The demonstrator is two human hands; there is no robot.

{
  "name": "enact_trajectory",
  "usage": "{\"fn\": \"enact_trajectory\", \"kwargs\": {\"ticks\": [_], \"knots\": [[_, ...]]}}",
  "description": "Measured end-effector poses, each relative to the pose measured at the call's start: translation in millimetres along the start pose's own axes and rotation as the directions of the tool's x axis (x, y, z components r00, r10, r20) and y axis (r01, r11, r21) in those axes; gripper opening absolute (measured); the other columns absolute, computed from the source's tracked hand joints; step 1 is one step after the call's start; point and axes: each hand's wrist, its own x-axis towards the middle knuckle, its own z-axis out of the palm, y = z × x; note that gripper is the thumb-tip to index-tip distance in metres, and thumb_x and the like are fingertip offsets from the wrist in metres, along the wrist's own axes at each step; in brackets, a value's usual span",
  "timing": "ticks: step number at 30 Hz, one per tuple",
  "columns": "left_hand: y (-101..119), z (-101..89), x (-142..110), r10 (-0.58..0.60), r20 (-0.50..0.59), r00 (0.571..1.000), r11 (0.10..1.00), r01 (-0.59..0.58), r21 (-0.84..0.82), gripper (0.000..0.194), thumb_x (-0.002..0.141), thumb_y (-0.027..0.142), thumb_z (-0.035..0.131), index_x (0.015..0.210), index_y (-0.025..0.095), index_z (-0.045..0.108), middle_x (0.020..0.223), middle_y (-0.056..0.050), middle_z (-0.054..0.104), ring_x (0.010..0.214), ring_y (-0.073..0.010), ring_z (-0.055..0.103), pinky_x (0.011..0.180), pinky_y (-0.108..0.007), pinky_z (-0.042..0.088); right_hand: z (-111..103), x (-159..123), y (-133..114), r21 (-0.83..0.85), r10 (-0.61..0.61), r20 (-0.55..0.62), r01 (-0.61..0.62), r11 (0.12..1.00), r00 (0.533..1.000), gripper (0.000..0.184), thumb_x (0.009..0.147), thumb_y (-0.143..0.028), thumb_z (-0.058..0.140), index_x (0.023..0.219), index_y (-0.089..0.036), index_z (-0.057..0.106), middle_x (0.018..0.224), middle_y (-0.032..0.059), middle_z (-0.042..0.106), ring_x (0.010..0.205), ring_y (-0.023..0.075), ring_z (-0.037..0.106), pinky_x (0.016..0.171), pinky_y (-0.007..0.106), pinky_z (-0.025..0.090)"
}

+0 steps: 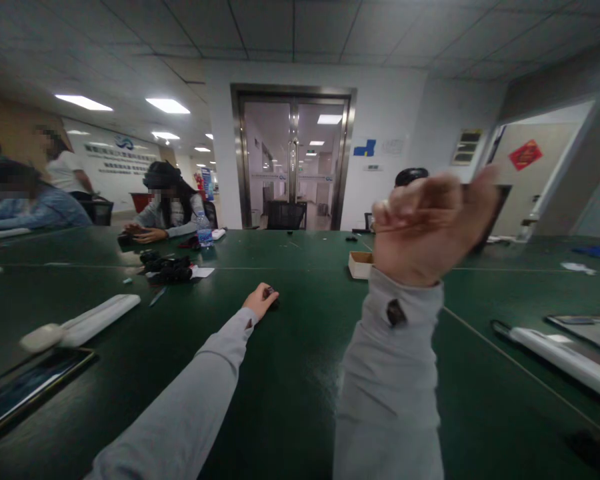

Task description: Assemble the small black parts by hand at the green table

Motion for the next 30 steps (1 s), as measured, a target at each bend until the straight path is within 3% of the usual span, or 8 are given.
{"fn": "enact_trajectory", "kwargs": {"ticks": [3, 5, 7, 9, 13, 20, 26, 30], "knots": [[1, -1.3, 0, 0.014, 0.016, 1.0, 1.0, -0.014, -0.019, 0.027, 0.071, 0.042, 0.052, 0.086, 0.02, 0.051, 0.082, -0.003, 0.061, 0.071, -0.0135, 0.055, 0.067, -0.024, 0.04, -5, 2, 58, 0.005, 0.192, -0.082, -0.192, 0.981, 0.978, 0.036, 0.077, -0.05, 0.043, 0.066, -0.017, 0.051, 0.043, -0.0074, 0.04, 0.036, 0.0038, 0.036, 0.038, 0.02, 0.029], [0, -1.3, 0, 0.017, 0.014, 1.0, 0.999, -0.017, -0.039, 0.025, 0.071, 0.041, 0.053, 0.084, 0.02, 0.052, 0.081, -0.003, 0.061, 0.071, -0.0135, 0.055, 0.066, -0.024, 0.04, -19, -14, 110, -0.09, 0.387, -0.147, -0.402, 0.911, 0.91, 0.035, 0.07, -0.051, 0.052, 0.068, -0.016, 0.051, 0.042, -0.0083, 0.041, 0.034, 0.0029, 0.036, 0.036, 0.018, 0.03], [-1, -0.6, 1, 0.017, -0.001, 1.0, 0.998, -0.017, -0.062, 0.024, 0.071, 0.04, 0.053, 0.083, 0.02, 0.052, 0.078, -0.002, 0.061, 0.069, -0.0133, 0.055, 0.065, -0.024, 0.04, -37, -45, 162, -0.189, 0.548, -0.197, -0.58, 0.793, 0.813, 0.034, 0.067, -0.048, 0.058, 0.071, -0.015, 0.052, 0.043, -0.0082, 0.044, 0.032, 0.0027, 0.037, 0.033, 0.017, 0.03], [-3, 0.7, 2, 0.015, -0.027, 1.0, 0.996, -0.017, -0.085, 0.022, 0.07, 0.039, 0.054, 0.081, 0.019, 0.054, 0.074, -0.002, 0.06, 0.066, -0.0125, 0.054, 0.064, -0.024, 0.04, -54, -82, 202, -0.272, 0.714, -0.225, -0.746, 0.607, 0.663, 0.033, 0.065, -0.044, 0.061, 0.071, -0.014, 0.052, 0.042, -0.0078, 0.045, 0.03, 0.0033, 0.037, 0.03, 0.017, 0.031], [-7, 4.6, 6, 0.01, -0.078, 0.997, 0.987, -0.022, -0.157, 0.021, 0.067, 0.037, 0.057, 0.077, 0.018, 0.055, 0.066, 0.0, 0.057, 0.059, -0.0106, 0.051, 0.06, -0.023, 0.039, -70, -131, 240, -0.33, 0.835, -0.262, -0.858, 0.394, 0.484, 0.023, 0.07, -0.033, 0.06, 0.081, -0.014, 0.053, 0.05, -0.0054, 0.052, 0.033, 0.0048, 0.045, 0.033, 0.018, 0.04], [-18, 7.4, 16, -0.058, -0.172, 0.983, 0.881, -0.031, -0.471, 0.026, 0.064, 0.039, 0.06, 0.075, 0.016, 0.055, 0.065, -0.001, 0.057, 0.061, -0.0105, 0.053, 0.058, -0.021, 0.042, -57, -139, 244, -0.468, 0.872, -0.124, -0.803, 0.37, 0.474, 0.018, 0.07, -0.012, 0.06, 0.087, -0.013, 0.053, 0.06, -0.0027, 0.057, 0.038, 0.0059, 0.053, 0.036, 0.016, 0.044], [-18, 6.3, 16, -0.037, -0.069, 0.997, 0.799, -0.012, -0.601, 0.033, 0.059, 0.041, 0.064, 0.076, 0.014, 0.057, 0.063, -0.001, 0.058, 0.054, -0.0094, 0.053, 0.052, -0.02, 0.043, -56, -146, 251, -0.481, 0.84, -0.115, -0.77, 0.42, 0.53, 0.018, 0.069, -0.01, 0.06, 0.085, -0.012, 0.053, 0.064, -0.0013, 0.059, 0.038, 0.0062, 0.054, 0.033, 0.015, 0.043], [-17, 5.8, 17, -0.113, -0.025, 0.993, 0.793, 0.075, -0.604, 0.03, 0.063, 0.04, 0.061, 0.076, 0.013, 0.06, 0.072, -0.004, 0.061, 0.055, -0.01, 0.057, 0.051, -0.021, 0.045, -64, -147, 255, -0.434, 0.834, -0.125, -0.785, 0.442, 0.538, 0.018, 0.066, -0.009, 0.063, 0.081, -0.012, 0.054, 0.063, -0.0006, 0.059, 0.043, 0.008, 0.057, 0.038, 0.016, 0.047]]}}
